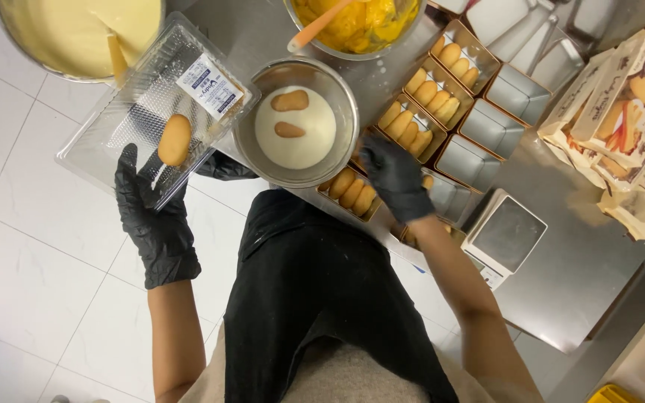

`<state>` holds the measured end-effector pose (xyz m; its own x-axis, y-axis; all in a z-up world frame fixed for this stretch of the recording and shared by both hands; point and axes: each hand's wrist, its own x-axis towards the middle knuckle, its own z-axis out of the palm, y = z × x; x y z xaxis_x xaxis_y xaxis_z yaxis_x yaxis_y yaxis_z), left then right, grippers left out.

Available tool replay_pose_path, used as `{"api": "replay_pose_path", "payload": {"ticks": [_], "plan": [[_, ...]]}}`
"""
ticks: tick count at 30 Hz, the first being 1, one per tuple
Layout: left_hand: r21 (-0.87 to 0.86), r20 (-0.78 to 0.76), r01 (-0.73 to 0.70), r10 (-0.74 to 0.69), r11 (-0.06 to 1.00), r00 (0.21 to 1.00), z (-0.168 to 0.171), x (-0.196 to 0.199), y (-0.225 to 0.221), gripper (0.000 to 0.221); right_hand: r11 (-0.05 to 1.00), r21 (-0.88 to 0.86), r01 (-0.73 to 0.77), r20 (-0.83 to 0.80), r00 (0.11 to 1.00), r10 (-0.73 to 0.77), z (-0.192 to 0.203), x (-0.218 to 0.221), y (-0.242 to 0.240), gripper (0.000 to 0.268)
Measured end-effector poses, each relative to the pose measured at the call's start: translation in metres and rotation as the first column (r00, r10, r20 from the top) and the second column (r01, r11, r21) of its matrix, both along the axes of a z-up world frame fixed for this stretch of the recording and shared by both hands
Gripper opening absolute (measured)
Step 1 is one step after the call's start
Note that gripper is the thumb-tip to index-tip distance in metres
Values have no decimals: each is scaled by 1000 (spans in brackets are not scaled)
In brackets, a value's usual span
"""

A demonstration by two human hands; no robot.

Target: Dip ladyfingers into a liquid and place them into metal tins to prepare a dessert.

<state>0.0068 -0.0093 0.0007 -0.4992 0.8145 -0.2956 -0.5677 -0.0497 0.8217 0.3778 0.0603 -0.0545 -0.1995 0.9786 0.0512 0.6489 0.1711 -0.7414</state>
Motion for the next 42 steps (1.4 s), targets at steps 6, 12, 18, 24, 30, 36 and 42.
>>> {"api": "replay_pose_path", "payload": {"ticks": [6, 12, 18, 24, 30, 36, 42], "plan": [[-43, -35, -68, 66, 997, 997, 3, -12, -16, 56, 807, 382, -451, 460, 850, 257, -97, -114, 106, 60], [-34, -23, -153, 152, 988, 988, 2, -29, -33, 54, 855, 88, -512, 284, 835, 471, -138, -96, 126, 46], [-37, -40, -124, 123, 992, 992, 3, -31, -27, 53, 787, -414, -457, -371, 874, 313, -39, -85, 115, 38], [-43, -42, -79, 77, 996, 996, 4, -27, -14, 55, 926, -83, -368, 382, 846, 371, -31, -70, 105, 18], [-18, 1, -39, 39, 999, 999, 1, -28, -11, 54, 945, 21, -325, 530, 805, 265, -46, -54, 100, 14], [-39, -12, -25, 25, 999, 1000, -1, -23, -11, 56, 963, 46, -266, 356, 905, 233, -51, -42, 103, 14], [6, 11, 14, -14, 1000, 1000, 2, -16, -5, 56, 963, -16, -269, 223, 938, 266, -50, -35, 101, 26]]}}
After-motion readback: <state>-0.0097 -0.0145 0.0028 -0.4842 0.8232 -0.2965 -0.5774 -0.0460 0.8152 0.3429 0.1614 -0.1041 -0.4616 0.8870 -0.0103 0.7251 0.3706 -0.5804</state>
